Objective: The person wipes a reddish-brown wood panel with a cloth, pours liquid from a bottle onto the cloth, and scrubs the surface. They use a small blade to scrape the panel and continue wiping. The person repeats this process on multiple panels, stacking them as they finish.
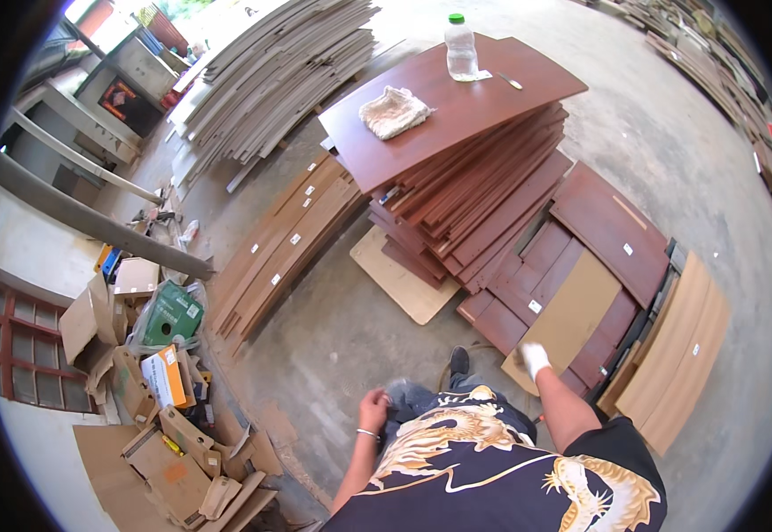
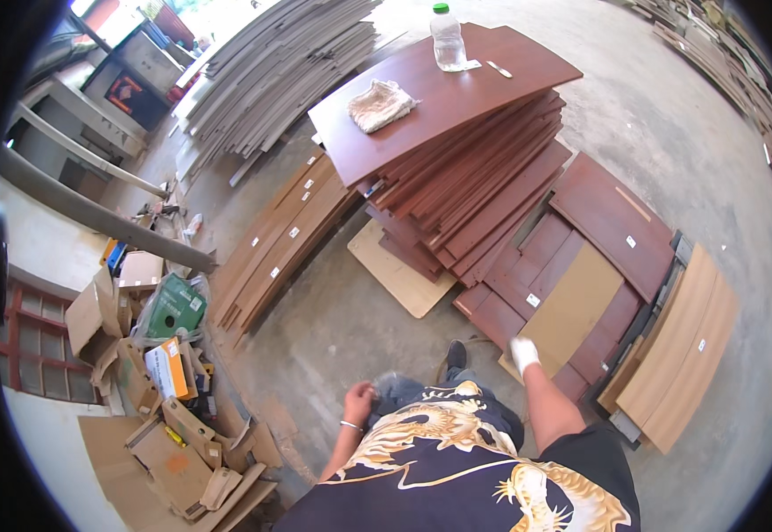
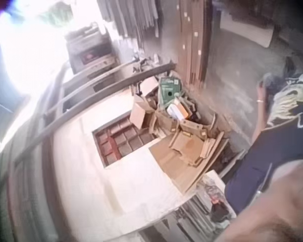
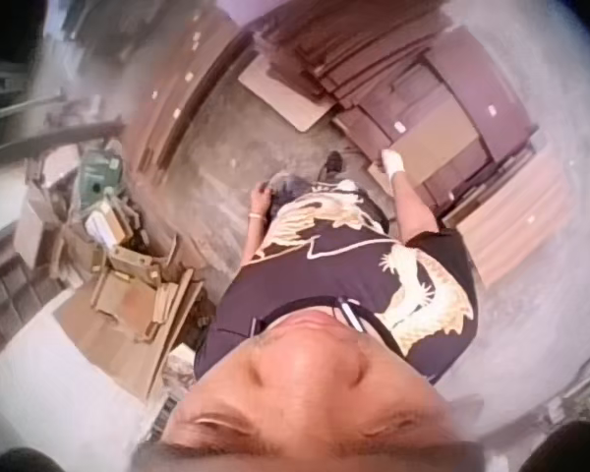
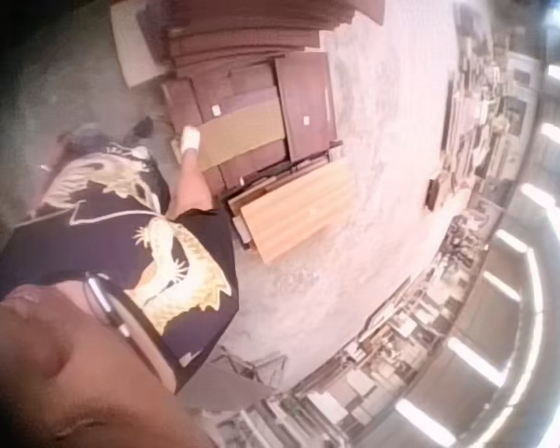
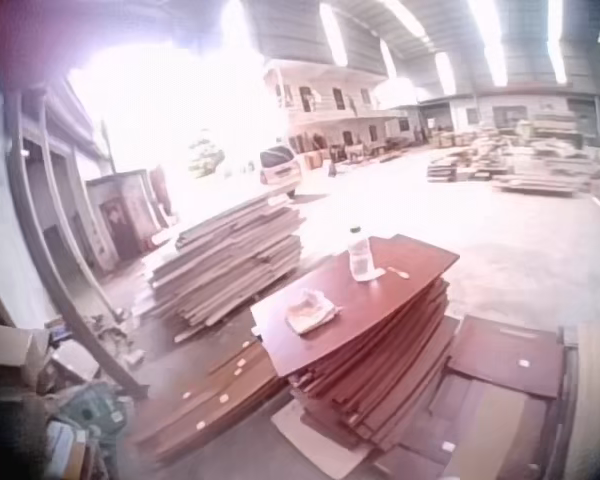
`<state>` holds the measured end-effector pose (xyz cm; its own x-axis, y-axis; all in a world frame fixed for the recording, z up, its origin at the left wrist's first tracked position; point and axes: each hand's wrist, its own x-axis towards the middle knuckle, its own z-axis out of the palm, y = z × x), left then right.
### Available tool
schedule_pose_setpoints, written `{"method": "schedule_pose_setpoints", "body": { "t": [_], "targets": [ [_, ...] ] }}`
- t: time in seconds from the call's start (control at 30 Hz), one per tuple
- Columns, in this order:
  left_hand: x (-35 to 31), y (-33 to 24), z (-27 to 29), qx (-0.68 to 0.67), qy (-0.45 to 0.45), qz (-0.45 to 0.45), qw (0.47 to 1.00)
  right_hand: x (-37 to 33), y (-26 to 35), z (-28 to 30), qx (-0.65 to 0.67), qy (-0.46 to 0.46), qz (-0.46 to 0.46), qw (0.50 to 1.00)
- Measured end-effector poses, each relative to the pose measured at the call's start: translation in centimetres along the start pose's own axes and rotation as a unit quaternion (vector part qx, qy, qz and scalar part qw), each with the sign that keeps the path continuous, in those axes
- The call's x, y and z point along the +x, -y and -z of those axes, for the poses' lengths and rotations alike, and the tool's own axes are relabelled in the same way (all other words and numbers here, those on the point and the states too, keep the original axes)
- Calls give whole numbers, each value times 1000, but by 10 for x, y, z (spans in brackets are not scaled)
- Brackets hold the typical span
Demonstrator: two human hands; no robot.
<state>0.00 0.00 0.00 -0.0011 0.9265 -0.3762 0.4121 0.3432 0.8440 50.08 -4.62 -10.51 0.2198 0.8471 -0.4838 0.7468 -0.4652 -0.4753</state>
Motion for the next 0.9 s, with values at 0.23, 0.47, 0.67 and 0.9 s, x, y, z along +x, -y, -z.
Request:
{"method": "schedule_pose_setpoints", "body": {
  "t": [0.23, 0.47, 0.67, 0.9],
  "targets": [
    [195, -217, 73, 89, -112, -116, 983, 105, 251, 216, 543, -107, -24, 833],
    [381, -431, 58, 116, -119, -418, 893, 163, 414, 326, 423, -296, 175, 839],
    [459, -509, 6, 185, -10, -456, 870, 254, 445, 383, 446, -385, 16, 808],
    [485, -520, 4, 327, 92, -411, 846, 300, 455, 417, 527, -353, -110, 765]
  ]
}}
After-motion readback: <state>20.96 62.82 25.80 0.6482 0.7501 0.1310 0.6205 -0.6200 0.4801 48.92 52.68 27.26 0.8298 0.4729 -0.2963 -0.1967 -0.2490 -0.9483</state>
